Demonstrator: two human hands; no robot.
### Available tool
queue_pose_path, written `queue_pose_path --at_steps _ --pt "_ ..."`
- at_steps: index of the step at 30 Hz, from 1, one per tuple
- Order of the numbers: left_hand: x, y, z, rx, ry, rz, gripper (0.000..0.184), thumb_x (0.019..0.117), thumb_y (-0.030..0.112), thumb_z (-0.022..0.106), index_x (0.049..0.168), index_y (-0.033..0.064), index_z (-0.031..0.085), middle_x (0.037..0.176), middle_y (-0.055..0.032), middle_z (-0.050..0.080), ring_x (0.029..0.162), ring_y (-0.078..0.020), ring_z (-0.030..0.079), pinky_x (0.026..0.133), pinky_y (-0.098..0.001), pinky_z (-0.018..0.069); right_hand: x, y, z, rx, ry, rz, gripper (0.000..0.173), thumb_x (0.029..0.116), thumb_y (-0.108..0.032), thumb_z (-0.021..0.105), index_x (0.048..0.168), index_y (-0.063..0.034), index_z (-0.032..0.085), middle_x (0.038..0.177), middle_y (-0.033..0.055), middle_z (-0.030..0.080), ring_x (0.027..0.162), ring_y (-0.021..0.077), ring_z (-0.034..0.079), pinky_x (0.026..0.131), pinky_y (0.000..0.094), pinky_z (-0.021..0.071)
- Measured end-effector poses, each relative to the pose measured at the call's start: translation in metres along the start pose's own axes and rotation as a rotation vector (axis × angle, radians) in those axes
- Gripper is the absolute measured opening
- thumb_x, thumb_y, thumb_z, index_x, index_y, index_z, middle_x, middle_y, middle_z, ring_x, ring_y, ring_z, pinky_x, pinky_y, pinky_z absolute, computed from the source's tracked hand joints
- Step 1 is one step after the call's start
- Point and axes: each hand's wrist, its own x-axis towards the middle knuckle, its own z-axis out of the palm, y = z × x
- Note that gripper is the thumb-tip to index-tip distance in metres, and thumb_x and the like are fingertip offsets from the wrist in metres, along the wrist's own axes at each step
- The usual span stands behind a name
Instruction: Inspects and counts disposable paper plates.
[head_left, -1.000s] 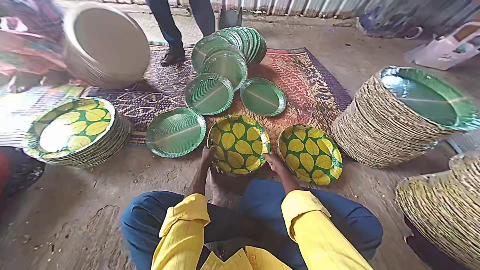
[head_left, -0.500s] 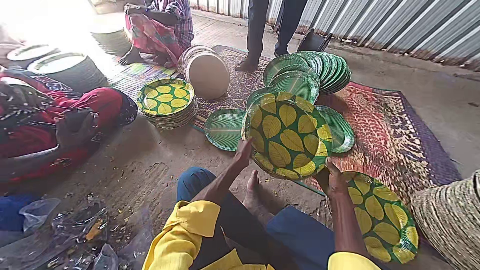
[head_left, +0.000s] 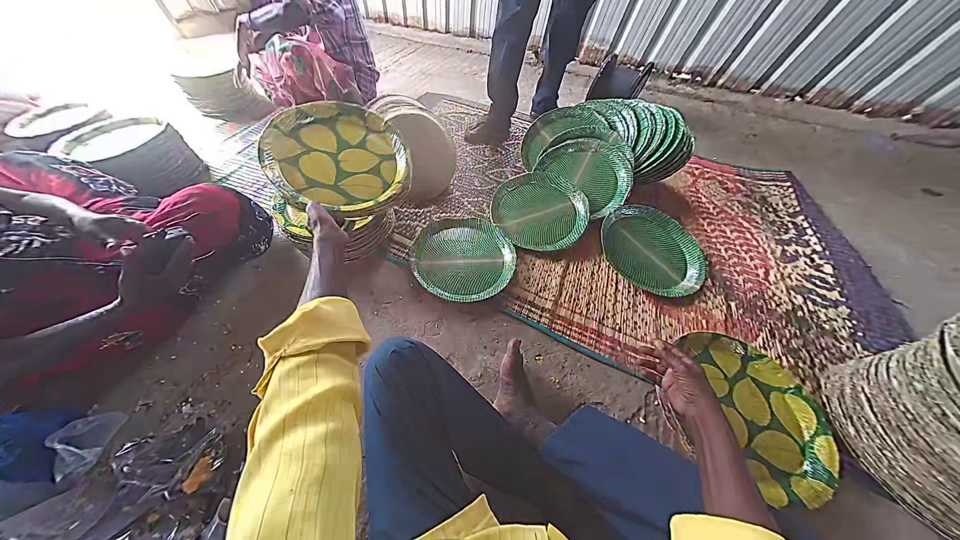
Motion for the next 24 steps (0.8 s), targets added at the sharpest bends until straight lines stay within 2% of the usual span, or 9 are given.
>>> queue_pose_path --at_steps 1,3,6,7,8,10,13,18,24 --pt "-0.007 -0.018 -0.009 0.067 -0.014 -0.022 0.063 0.1112 0.044 0.028 0.161 0.0068 0.022 0.159 -0.0227 0.036 0.138 -0.0343 0.047 0.108 -0.0533 0.0467 0.000 -0.002 -0.006 0.021 0.051 0.001 0.022 0.1097 -0.018 0.048 0.123 -0.0023 0.057 0.087 0.0051 0.070 0.064 0.0133 0.067 0.055 0.0284 0.0572" --pt "-0.016 -0.060 -0.008 0.125 -0.056 -0.119 0.063 0.1115 0.044 0.028 0.160 0.0046 0.019 0.150 -0.0241 0.045 0.125 -0.0322 0.057 0.100 -0.0471 0.0511 0.002 -0.011 -0.012 0.042 0.121 -0.007 0.018 0.1098 -0.018 0.047 0.115 -0.0045 0.058 0.081 0.0006 0.067 0.060 0.0095 0.064 0.054 0.0254 0.0563" --pt "-0.041 -0.118 0.023 0.440 -0.263 -0.205 0.054 0.1092 0.035 0.039 0.146 -0.0044 0.042 0.129 -0.0255 0.060 0.106 -0.0322 0.063 0.089 -0.0486 0.0523 0.007 -0.023 -0.029 -0.067 0.125 -0.018 0.022 0.1095 -0.018 0.048 0.120 -0.0026 0.059 0.083 0.0018 0.067 0.061 0.0098 0.064 0.055 0.0256 0.0556" --pt "-0.053 -0.128 0.037 0.633 -0.435 -0.175 0.051 0.1093 0.033 0.043 0.142 -0.0067 0.047 0.127 -0.0263 0.064 0.109 -0.0334 0.065 0.093 -0.0501 0.0523 0.010 -0.029 -0.033 -0.175 0.142 -0.030 0.022 0.1087 -0.018 0.051 0.121 -0.0018 0.059 0.086 0.0035 0.067 0.062 0.0101 0.065 0.055 0.0259 0.0560" --pt "-0.065 -0.133 0.054 0.843 -0.640 -0.085 0.047 0.1086 0.030 0.046 0.135 -0.0085 0.054 0.125 -0.0268 0.066 0.112 -0.0353 0.066 0.097 -0.0530 0.0514 0.013 -0.033 -0.040 -0.322 0.158 -0.044 0.025 0.1078 -0.019 0.054 0.125 -0.0008 0.059 0.095 0.0069 0.065 0.067 0.0114 0.064 0.059 0.0276 0.0559" --pt "-0.102 -0.135 0.091 1.233 -0.999 0.212 0.041 0.1061 0.030 0.050 0.127 -0.0014 0.067 0.121 -0.0264 0.069 0.117 -0.0415 0.065 0.101 -0.0641 0.0470 0.025 -0.028 -0.061 -0.614 0.160 -0.062 0.040 0.1056 -0.025 0.061 0.133 0.0035 0.058 0.119 0.0231 0.063 0.093 0.0272 0.064 0.082 0.0450 0.0538" --pt "-0.175 -0.154 0.132 1.403 -1.352 0.485 0.040 0.1061 0.030 0.049 0.131 0.0028 0.065 0.117 -0.0237 0.070 0.114 -0.0421 0.066 0.097 -0.0659 0.0486 0.036 0.001 -0.085 -0.913 0.117 -0.009 0.058 0.1030 -0.038 0.064 0.137 0.0080 0.057 0.134 0.0345 0.058 0.125 0.0466 0.057 0.106 0.0624 0.0426" --pt "-0.269 -0.243 0.137 1.466 -1.515 0.599 0.040 0.1026 0.030 0.057 0.131 0.0027 0.066 0.126 -0.0224 0.067 0.119 -0.0400 0.064 0.097 -0.0599 0.0507 0.033 0.050 -0.075 -1.197 -0.060 0.248 0.067 0.1009 -0.051 0.061 0.134 0.0062 0.060 0.138 0.0308 0.058 0.131 0.0442 0.056 0.111 0.0608 0.0422" --pt "-0.319 -0.317 0.098 1.611 -1.663 0.608 0.046 0.1020 0.030 0.057 0.138 0.0018 0.060 0.144 -0.0249 0.054 0.138 -0.0438 0.048 0.109 -0.0625 0.0395 0.031 0.043 -0.066 -1.247 -0.047 0.244 0.049 0.1043 -0.033 0.059 0.141 -0.0015 0.058 0.141 0.0242 0.059 0.133 0.0406 0.056 0.110 0.0602 0.0426"
